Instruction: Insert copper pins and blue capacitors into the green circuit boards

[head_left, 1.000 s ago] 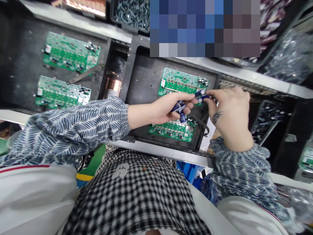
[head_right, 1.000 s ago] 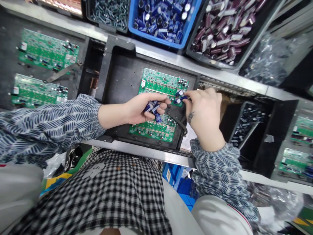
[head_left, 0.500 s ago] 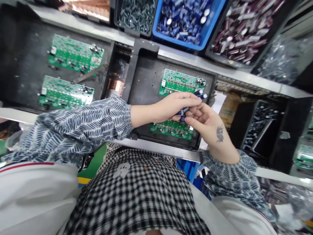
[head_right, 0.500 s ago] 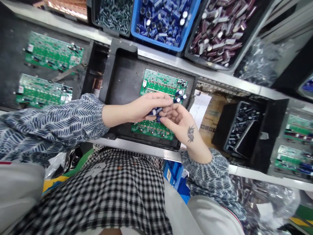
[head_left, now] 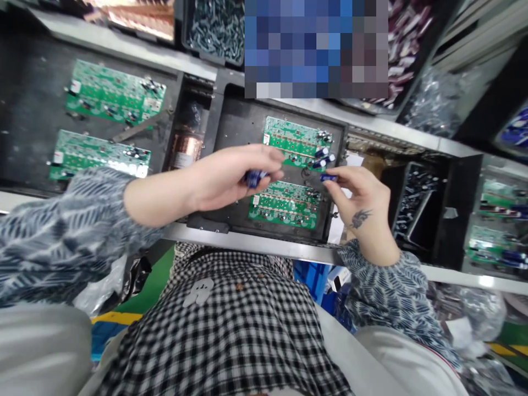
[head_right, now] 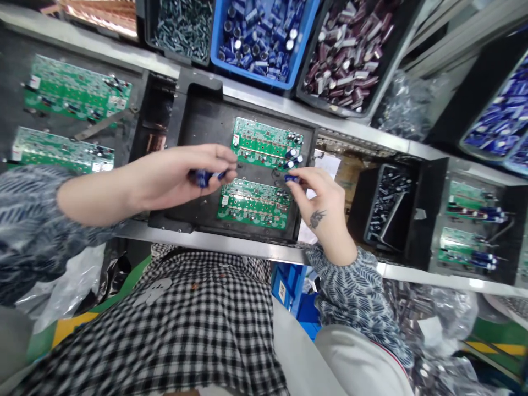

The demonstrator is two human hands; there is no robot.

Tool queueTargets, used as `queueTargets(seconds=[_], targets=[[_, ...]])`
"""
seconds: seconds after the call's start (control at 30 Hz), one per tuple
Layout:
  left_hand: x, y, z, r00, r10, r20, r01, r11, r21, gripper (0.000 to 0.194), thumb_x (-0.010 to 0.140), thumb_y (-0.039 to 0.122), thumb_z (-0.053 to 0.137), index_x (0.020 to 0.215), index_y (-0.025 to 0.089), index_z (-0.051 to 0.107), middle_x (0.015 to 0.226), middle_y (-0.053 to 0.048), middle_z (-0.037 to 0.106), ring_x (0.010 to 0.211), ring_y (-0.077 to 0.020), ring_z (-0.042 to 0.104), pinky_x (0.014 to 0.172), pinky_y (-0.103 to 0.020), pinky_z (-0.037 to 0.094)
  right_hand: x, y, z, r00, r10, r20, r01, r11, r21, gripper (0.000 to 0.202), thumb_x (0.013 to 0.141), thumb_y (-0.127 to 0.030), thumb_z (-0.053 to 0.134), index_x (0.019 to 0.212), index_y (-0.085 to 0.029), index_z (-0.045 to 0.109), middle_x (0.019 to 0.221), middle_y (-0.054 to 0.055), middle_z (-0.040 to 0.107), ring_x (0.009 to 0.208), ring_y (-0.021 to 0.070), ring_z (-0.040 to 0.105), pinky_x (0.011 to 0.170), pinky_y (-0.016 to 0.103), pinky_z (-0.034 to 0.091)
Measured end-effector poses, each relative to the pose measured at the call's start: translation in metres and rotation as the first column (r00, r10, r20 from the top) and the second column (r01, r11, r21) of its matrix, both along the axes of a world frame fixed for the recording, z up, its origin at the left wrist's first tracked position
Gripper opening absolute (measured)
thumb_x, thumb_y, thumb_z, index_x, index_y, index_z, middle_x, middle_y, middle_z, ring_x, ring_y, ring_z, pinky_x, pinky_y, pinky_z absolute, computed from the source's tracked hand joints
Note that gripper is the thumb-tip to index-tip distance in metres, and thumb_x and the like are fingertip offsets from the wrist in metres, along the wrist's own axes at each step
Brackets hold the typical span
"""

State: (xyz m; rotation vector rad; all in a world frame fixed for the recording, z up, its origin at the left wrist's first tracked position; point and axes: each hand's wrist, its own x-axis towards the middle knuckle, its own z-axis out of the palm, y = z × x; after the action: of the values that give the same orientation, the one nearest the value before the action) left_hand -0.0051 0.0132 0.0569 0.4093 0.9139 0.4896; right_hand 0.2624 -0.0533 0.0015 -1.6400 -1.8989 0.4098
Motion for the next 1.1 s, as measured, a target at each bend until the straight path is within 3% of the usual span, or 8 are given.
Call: queueTargets(seconds=[0.17,0.33,0.47,0.6,0.67,0.8,0.97,1.1], targets=[[-0.023,-0.053,-0.007,0.992,-0.085,0.096,0.110,0.951,-0.289,0.023,0.093,-0.003,0.052,0.089,0.010,0.070,0.089,-0.009,0.070,0.071,-0.0081,0.068,0.043,-0.005,0.039,0.021,0.011,-0.015,0.975,-0.100,0.198,0.096,0.995,0.025,0.017,0.092,-0.035,0.067,0.103,-0.025,0.073,0.095,0.007,0.076,0.077,0.0224,0.063,0.081,0.041,0.053],[0.006,-0.089,-0.034,0.952,-0.047,0.302,0.189,0.869,-0.457,0.021,0.099,0.003,0.054,0.097,0.008,0.075,0.107,-0.014,0.073,0.060,-0.0035,0.059,0.038,-0.007,0.029,0.019,0.022,-0.022,0.934,-0.181,0.309,0.201,0.979,-0.033,0.024,0.086,-0.030,0.069,0.107,-0.022,0.060,0.097,0.008,0.075,0.082,0.0236,0.059,0.081,0.038,0.047],[0.024,-0.088,-0.042,0.952,-0.045,0.303,0.183,0.878,-0.443,0.024,0.094,-0.005,0.056,0.099,0.008,0.076,0.115,-0.018,0.073,0.071,-0.0060,0.065,0.043,-0.010,0.028,0.021,0.028,-0.024,0.929,-0.183,0.320,0.208,0.977,-0.046,0.017,0.085,-0.031,0.069,0.095,-0.025,0.058,0.093,0.008,0.073,0.079,0.0231,0.057,0.079,0.037,0.045],[0.022,-0.083,-0.042,0.934,-0.138,0.330,0.255,0.904,-0.343,0.026,0.093,0.003,0.068,0.117,0.010,0.072,0.120,-0.019,0.073,0.087,-0.0132,0.072,0.045,-0.014,0.027,0.025,0.031,-0.028,0.935,-0.206,0.288,0.234,0.970,-0.065,0.017,0.083,-0.033,0.070,0.092,-0.026,0.057,0.090,0.006,0.072,0.075,0.0214,0.056,0.076,0.036,0.045],[0.022,-0.082,-0.042,0.939,-0.151,0.310,0.238,0.934,-0.267,0.029,0.092,0.009,0.072,0.121,0.012,0.068,0.117,-0.017,0.074,0.081,-0.0109,0.070,0.047,-0.015,0.028,0.026,0.032,-0.030,0.936,-0.219,0.275,0.249,0.965,-0.081,0.018,0.082,-0.033,0.070,0.092,-0.025,0.057,0.088,0.005,0.071,0.074,0.0207,0.055,0.075,0.035,0.046],[0.025,-0.085,-0.045,0.947,-0.138,0.289,0.200,0.960,-0.197,0.014,0.093,0.017,0.074,0.103,0.012,0.064,0.103,-0.010,0.076,0.066,-0.0042,0.057,0.049,-0.014,0.028,0.023,0.034,-0.026,0.939,-0.218,0.266,0.255,0.961,-0.111,0.018,0.081,-0.031,0.072,0.090,-0.024,0.058,0.086,0.004,0.070,0.072,0.0198,0.055,0.075,0.036,0.047],[0.030,-0.090,-0.050,0.956,-0.043,0.289,0.123,0.956,-0.266,0.017,0.099,0.027,0.069,0.091,0.013,0.061,0.085,-0.003,0.068,0.061,-0.0026,0.051,0.045,-0.011,0.025,0.018,0.034,-0.019,0.936,-0.217,0.277,0.260,0.957,-0.128,0.017,0.080,-0.029,0.075,0.087,-0.023,0.061,0.081,0.005,0.067,0.072,0.0202,0.056,0.076,0.036,0.047],[0.034,-0.091,-0.050,0.967,0.010,0.253,0.086,0.927,-0.364,0.023,0.104,0.030,0.061,0.090,0.012,0.059,0.081,-0.001,0.058,0.057,-0.0022,0.049,0.043,-0.010,0.025,0.015,0.037,-0.018,0.907,-0.175,0.384,0.230,0.968,-0.103,0.016,0.079,-0.027,0.079,0.085,-0.021,0.065,0.081,0.008,0.066,0.079,0.0240,0.058,0.078,0.039,0.047]])
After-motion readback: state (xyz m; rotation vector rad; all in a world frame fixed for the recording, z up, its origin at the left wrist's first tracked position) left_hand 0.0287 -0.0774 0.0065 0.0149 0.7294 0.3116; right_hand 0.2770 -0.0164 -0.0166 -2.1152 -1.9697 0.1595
